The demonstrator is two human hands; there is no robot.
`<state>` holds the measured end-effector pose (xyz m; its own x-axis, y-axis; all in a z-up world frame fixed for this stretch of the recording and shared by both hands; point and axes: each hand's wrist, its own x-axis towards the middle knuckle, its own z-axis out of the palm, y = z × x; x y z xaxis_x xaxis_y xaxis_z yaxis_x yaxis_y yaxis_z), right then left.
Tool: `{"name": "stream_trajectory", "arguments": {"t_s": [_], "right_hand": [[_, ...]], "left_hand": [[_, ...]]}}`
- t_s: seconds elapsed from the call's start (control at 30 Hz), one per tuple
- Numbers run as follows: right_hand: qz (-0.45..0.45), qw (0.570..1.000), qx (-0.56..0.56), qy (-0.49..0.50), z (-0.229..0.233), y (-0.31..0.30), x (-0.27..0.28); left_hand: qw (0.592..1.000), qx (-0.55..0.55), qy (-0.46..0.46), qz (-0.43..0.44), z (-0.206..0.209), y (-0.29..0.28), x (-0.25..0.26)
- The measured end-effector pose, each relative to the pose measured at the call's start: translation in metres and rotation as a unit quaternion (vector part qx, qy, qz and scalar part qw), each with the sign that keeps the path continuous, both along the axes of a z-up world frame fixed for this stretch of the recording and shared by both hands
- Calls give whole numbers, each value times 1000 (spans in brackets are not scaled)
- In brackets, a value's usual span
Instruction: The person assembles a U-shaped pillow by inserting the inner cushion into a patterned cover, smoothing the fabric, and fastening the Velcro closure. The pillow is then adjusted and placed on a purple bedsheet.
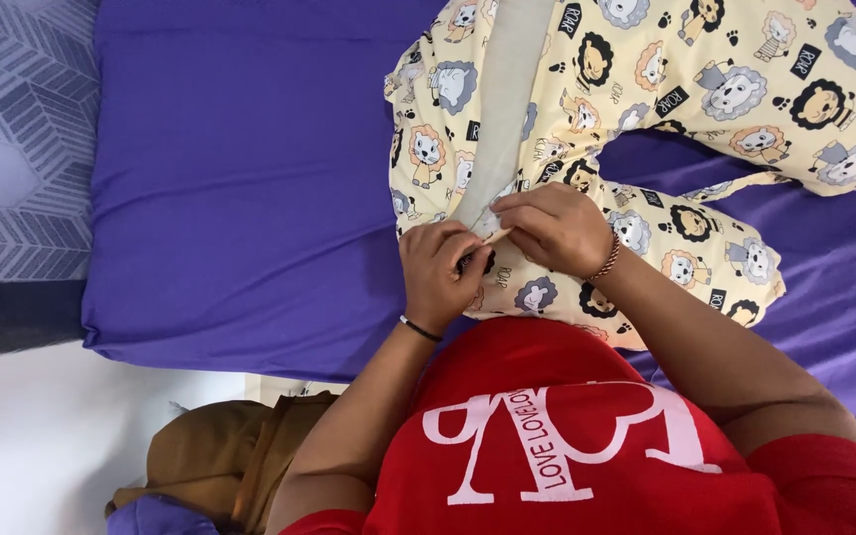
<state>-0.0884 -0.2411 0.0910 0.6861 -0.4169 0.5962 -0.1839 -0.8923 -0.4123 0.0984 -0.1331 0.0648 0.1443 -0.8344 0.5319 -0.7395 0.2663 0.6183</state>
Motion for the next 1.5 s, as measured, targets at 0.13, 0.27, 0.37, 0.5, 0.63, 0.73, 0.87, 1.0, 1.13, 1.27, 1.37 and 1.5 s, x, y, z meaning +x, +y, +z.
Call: {"name": "stream_trajectory", "arguments": {"t_s": [0.13, 0.27, 0.37, 0.5, 0.63, 0.73, 0.87, 1.0, 1.13, 1.27, 1.37, 1.5], "right_hand": [[-31, 998, -50, -16, -21, -4, -6], [-48, 996, -67, -21, -40, -6, -11], [-46, 997, -65, -25, -44, -7, -12], [-31, 997, -53, -40, -22, -1, -8], [-9, 998, -46, -41, 9, 5, -2], [3, 998, -49, -26, 15, 5, -1], [20, 999, -30, -1, 3, -1, 1], [44, 998, -34, 20, 10, -9, 6], [59, 997, -29, 36, 16, -13, 11], [70, 988, -22, 137, 17, -20, 12], [82, 981, -23, 174, 21, -17, 20], [79, 974, -30, 211, 8, -24, 23]], "left_hand": [[999, 31, 0, -37, 10, 1, -3], [993, 55, 62, -81, 11, 4, -9], [970, 113, 197, -82, 25, 6, -13], [923, 163, 346, -39, 28, 0, -11], [900, 209, 378, -57, 13, -2, -8], [898, 221, 377, -55, 10, 0, -7], [935, 188, 300, -30, 23, 9, -6], [993, 6, 115, 32, 27, 10, 7], [976, 158, 139, 53, 17, 1, 17], [994, 104, -37, 29, -29, 5, 8], [989, 88, -113, 48, -24, 12, -5], [988, 69, -124, 61, -23, 15, -7]]}}
